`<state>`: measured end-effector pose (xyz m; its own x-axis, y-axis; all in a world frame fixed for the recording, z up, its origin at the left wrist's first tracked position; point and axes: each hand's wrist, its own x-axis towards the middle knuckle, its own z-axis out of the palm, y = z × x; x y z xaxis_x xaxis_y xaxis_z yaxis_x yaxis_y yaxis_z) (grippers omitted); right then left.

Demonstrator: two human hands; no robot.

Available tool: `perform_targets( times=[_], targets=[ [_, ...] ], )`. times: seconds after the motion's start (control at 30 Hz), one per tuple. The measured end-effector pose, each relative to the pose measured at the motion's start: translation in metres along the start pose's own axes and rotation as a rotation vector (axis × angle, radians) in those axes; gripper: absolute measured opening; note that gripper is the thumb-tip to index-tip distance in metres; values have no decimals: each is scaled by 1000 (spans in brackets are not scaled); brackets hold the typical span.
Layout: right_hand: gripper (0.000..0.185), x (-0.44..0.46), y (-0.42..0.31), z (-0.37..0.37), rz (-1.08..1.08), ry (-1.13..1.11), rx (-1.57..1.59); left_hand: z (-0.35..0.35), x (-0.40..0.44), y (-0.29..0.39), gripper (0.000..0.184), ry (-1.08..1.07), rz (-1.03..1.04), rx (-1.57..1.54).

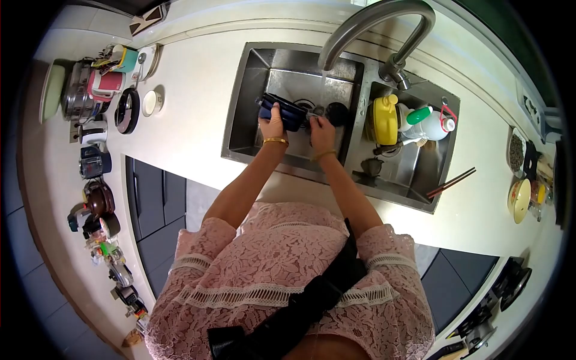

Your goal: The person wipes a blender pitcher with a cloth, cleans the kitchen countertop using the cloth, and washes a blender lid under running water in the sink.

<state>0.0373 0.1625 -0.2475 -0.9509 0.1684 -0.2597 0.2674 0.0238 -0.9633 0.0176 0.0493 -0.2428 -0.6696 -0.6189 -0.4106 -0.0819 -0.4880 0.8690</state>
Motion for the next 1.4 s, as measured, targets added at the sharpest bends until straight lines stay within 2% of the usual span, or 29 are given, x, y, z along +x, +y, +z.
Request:
perform_targets(
  times=[0.13, 0.2, 0.23, 0.3, 0.33, 0.37, 0.43, 0.47, 0.6, 0.63, 0.67, 0.73, 0.77, 0.83, 0.87, 0.9, 0.97, 1.0, 1.03, 1.07, 1.1, 1.13, 1.17, 1.23, 1.27, 1.33, 1.4],
  targets=[
    [21, -8, -4, 0, -124, -4, -115, 1, -2, -2, 47, 90, -18, 49],
    [21, -14, -9, 5, -382, 89, -162, 1, -1, -2, 60, 21, 103, 219],
    [21, -14, -10, 7, -384, 86, -165, 1, -3, -3, 60, 24, 102, 215],
    [23, -13, -15, 12, -551, 104, -234, 0, -5, -9, 70, -108, 311, 428],
    [23, -14, -28, 14, -570, 108, -199, -7, 1, -17, 73, -213, 375, 556],
    [23, -10, -30, 14, -572, 108, -198, -15, -3, -30, 68, -305, 382, 452],
    [23, 1, -31, 16, -584, 130, -268, -7, -27, -11, 77, -473, 301, 389],
    [22, 6, -31, 13, -531, 78, -313, -7, -32, -7, 77, -476, 302, 390],
    [23, 17, -28, 7, -609, 105, -394, -9, -41, 4, 82, -605, 548, 606],
    [23, 22, -28, 6, -611, 104, -395, -10, -42, 9, 84, -637, 649, 709],
    [23, 27, -27, 4, -494, 59, -354, -12, -45, 14, 84, -634, 650, 709],
    [22, 44, -14, 4, -272, -9, -194, -16, -48, 26, 85, -755, 767, 909],
    [23, 54, -3, 5, -248, 10, -122, -18, -50, 31, 85, -755, 768, 910],
    [23, 58, -8, -13, -64, -261, 78, -20, -53, 43, 88, -930, 771, 987],
    [23, 55, -10, -13, -64, -261, 78, -20, -52, 47, 88, -963, 766, 995],
    [21, 48, -14, -13, -100, -235, 116, -20, -51, 47, 88, -964, 764, 994],
    [21, 32, -17, -8, -133, -212, 154, -19, -47, 47, 88, -928, 455, 709],
    [20, 25, -17, -3, -181, -210, 199, -21, -32, 30, 84, -807, 325, 606],
    [20, 17, -17, 0, -231, -209, 243, -19, -13, 18, 84, -804, 325, 607],
    [21, 10, -24, -1, -325, -221, 180, -15, 6, 9, 78, -598, 30, 516],
    [21, 3, -28, 0, -327, -228, 181, -14, 16, 5, 73, -385, -257, 415],
    [22, -3, -31, 1, -364, -206, 103, 4, -3, 31, 65, -549, -237, 483],
    [23, -6, -35, 2, -401, -182, 24, 7, -4, 31, 52, -508, -188, 655],
    [22, -5, -36, 2, -448, -170, -31, 7, -5, 23, 54, -448, -13, 801],
    [22, -2, -33, 3, -466, -141, -98, 7, -10, 17, 54, -450, -14, 801],
    [21, 3, -32, 3, -483, -107, -167, 10, -25, 10, 60, -364, 231, 708],
    [20, 7, -33, 4, -454, -68, -137, 7, -21, 4, 62, -391, 256, 697]
  ],
)
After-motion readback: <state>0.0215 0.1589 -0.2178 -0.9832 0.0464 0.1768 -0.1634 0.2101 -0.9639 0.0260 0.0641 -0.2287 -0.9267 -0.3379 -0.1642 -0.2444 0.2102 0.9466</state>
